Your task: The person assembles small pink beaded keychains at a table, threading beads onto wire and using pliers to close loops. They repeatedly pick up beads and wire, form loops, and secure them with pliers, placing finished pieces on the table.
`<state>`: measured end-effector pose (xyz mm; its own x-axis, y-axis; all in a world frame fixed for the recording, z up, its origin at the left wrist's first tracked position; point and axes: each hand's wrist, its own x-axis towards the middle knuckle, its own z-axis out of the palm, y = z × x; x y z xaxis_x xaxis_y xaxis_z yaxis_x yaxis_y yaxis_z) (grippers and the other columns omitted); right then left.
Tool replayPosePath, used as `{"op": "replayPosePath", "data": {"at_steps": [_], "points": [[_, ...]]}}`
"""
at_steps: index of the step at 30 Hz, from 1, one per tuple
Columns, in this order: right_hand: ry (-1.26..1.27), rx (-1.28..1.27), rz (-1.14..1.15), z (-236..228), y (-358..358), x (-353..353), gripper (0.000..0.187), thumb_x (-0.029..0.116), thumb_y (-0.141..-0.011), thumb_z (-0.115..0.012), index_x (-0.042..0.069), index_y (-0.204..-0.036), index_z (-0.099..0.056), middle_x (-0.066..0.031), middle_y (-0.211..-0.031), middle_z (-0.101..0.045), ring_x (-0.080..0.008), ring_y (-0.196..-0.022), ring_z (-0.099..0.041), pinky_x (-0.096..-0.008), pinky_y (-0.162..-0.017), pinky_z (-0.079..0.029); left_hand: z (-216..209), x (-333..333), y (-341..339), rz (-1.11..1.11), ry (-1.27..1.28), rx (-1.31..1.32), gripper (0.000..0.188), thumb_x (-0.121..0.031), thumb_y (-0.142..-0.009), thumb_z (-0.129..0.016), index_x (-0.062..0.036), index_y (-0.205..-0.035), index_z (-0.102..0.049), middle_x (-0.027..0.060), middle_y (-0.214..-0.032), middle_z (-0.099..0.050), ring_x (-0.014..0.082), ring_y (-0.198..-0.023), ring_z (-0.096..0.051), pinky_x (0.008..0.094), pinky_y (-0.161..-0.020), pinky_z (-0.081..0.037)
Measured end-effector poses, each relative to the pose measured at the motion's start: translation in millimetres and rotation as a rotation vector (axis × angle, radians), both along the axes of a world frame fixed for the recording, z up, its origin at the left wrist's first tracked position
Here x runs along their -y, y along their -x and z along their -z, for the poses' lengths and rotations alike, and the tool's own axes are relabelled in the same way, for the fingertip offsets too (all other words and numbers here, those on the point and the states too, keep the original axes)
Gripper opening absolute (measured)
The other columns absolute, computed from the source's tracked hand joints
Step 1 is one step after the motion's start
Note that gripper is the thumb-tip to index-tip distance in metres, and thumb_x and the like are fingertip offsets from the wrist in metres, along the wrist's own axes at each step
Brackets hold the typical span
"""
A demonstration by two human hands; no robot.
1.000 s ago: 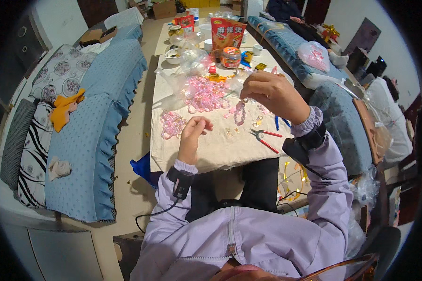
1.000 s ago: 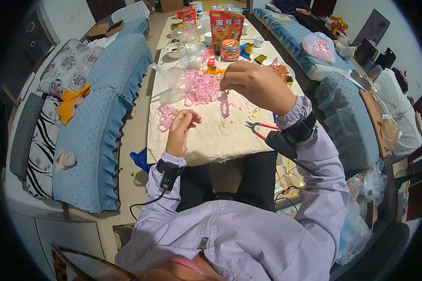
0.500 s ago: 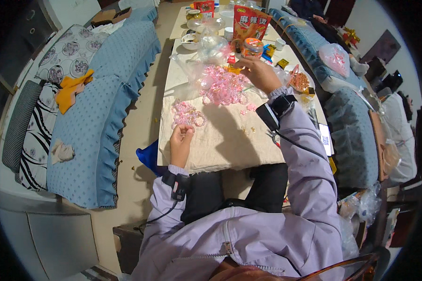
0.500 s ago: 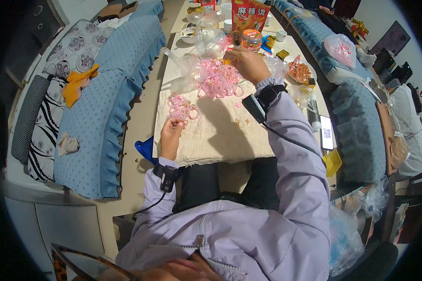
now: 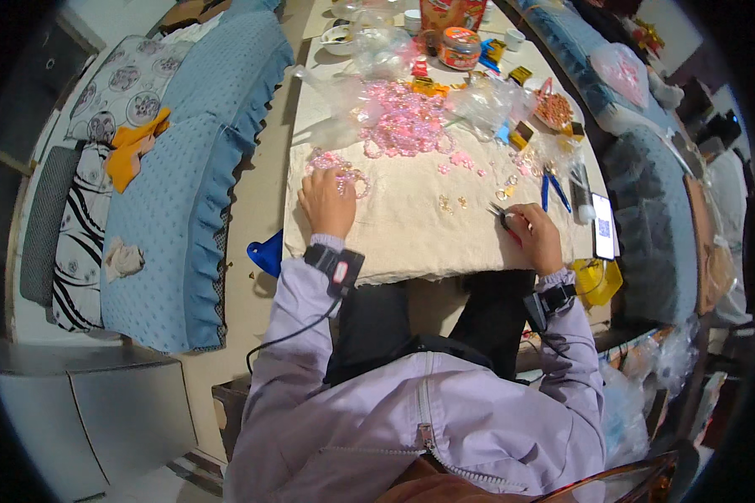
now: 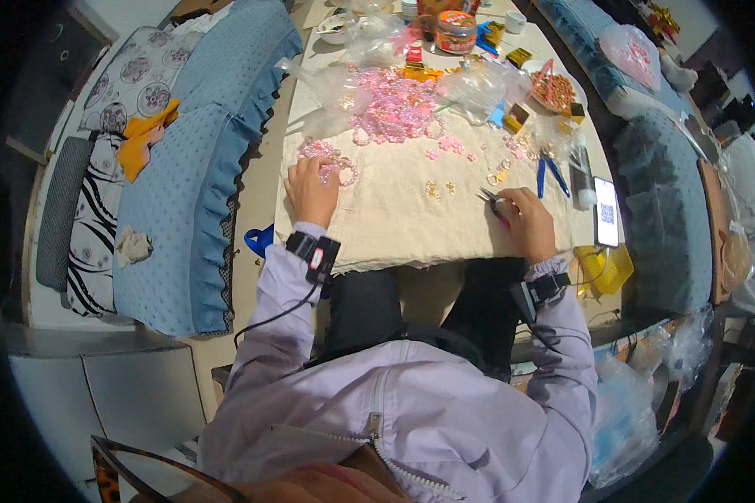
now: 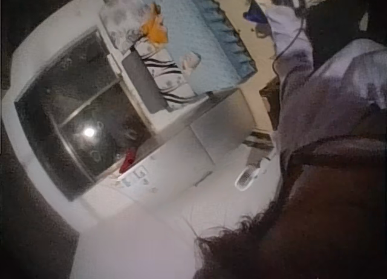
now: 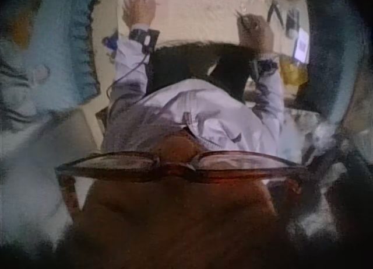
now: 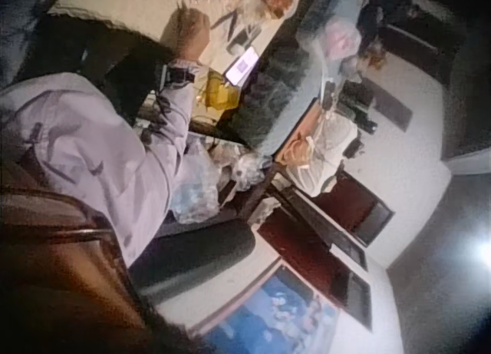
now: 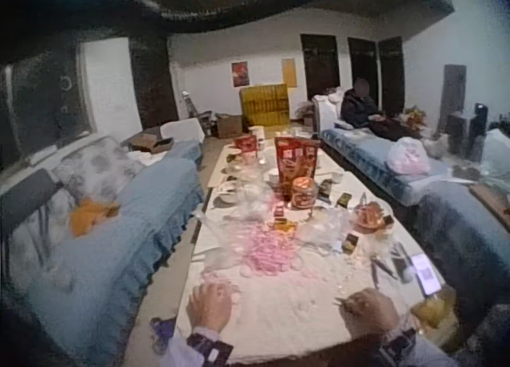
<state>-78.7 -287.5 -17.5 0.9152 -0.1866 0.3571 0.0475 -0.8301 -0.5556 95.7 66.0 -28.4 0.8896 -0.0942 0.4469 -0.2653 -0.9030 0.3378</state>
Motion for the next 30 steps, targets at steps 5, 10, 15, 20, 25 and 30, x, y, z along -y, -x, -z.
{"op": "replayPosePath", "data": {"at_steps": [5,10,15,20,25,30], "points": [[-0.02,0.1,0.056,27,9,1,0.017,0.007,-0.09,-0.066,0.01,-0.106,-0.067,-0.0112,-0.098,-0.067,-0.0328,-0.086,-0.067,-0.0379,-0.074,-0.054,11,13,-29,-0.023,-0.297,0.009,0.035,-0.038,-0.078,-0.079,-0.0101,-0.098,-0.07,0.0085,-0.108,-0.064,0.03,-0.111,-0.056,0.0478,-0.093,-0.041],[-0.073,0.152,0.065,39,11,0,0.02,0.004,-0.086,-0.07,0.009,-0.105,-0.067,-0.011,-0.098,-0.067,-0.0329,-0.088,-0.068,-0.0381,-0.075,-0.055,24,3,-35,-0.019,-0.14,0.028,0.02,-0.026,-0.081,-0.073,-0.0127,-0.094,-0.074,0.0028,-0.103,-0.07,0.0273,-0.109,-0.059,0.0455,-0.097,-0.038],[-0.129,0.164,0.069,43,12,1,0.019,0.003,-0.087,-0.068,0.007,-0.106,-0.067,-0.0112,-0.098,-0.067,-0.0316,-0.088,-0.068,-0.0371,-0.076,-0.054,20,-4,-42,0.078,0.379,-0.13,0.015,-0.017,-0.091,-0.069,-0.0073,-0.101,-0.074,0.0033,-0.094,-0.071,0.0177,-0.083,-0.065,0.0365,-0.073,-0.052],[-0.154,0.15,0.108,34,9,-1,0.017,0.003,-0.089,-0.067,0.006,-0.105,-0.068,-0.0115,-0.099,-0.067,-0.0288,-0.089,-0.066,-0.0356,-0.077,-0.054,-16,3,-8,0.367,1.189,-0.674,0.022,-0.01,-0.096,-0.065,0.0014,-0.114,-0.07,-0.0014,-0.086,-0.067,0.0062,-0.069,-0.058,0.0214,-0.063,-0.047],[-0.533,0.144,-0.009,7,-4,-34,0.016,0.014,-0.099,-0.063,0.003,-0.109,-0.069,-0.0046,-0.101,-0.069,-0.0111,-0.09,-0.062,-0.0254,-0.077,-0.048,-38,29,47,0.469,1.077,-0.658,0.023,-0.01,-0.097,-0.064,-0.0001,-0.116,-0.072,-0.0004,-0.086,-0.068,0.0058,-0.071,-0.059,0.0205,-0.064,-0.046],[-1.023,-0.428,-0.331,-8,-10,-93,0.034,0.034,-0.105,-0.057,0.002,-0.114,-0.064,-0.003,-0.093,-0.067,-0.0099,-0.079,-0.063,-0.0254,-0.07,-0.052,-21,53,100,0.523,0.939,-0.792,0.02,-0.007,-0.095,-0.066,0.0011,-0.111,-0.073,0.0009,-0.086,-0.069,0.0066,-0.075,-0.061,0.0222,-0.067,-0.049]]}}
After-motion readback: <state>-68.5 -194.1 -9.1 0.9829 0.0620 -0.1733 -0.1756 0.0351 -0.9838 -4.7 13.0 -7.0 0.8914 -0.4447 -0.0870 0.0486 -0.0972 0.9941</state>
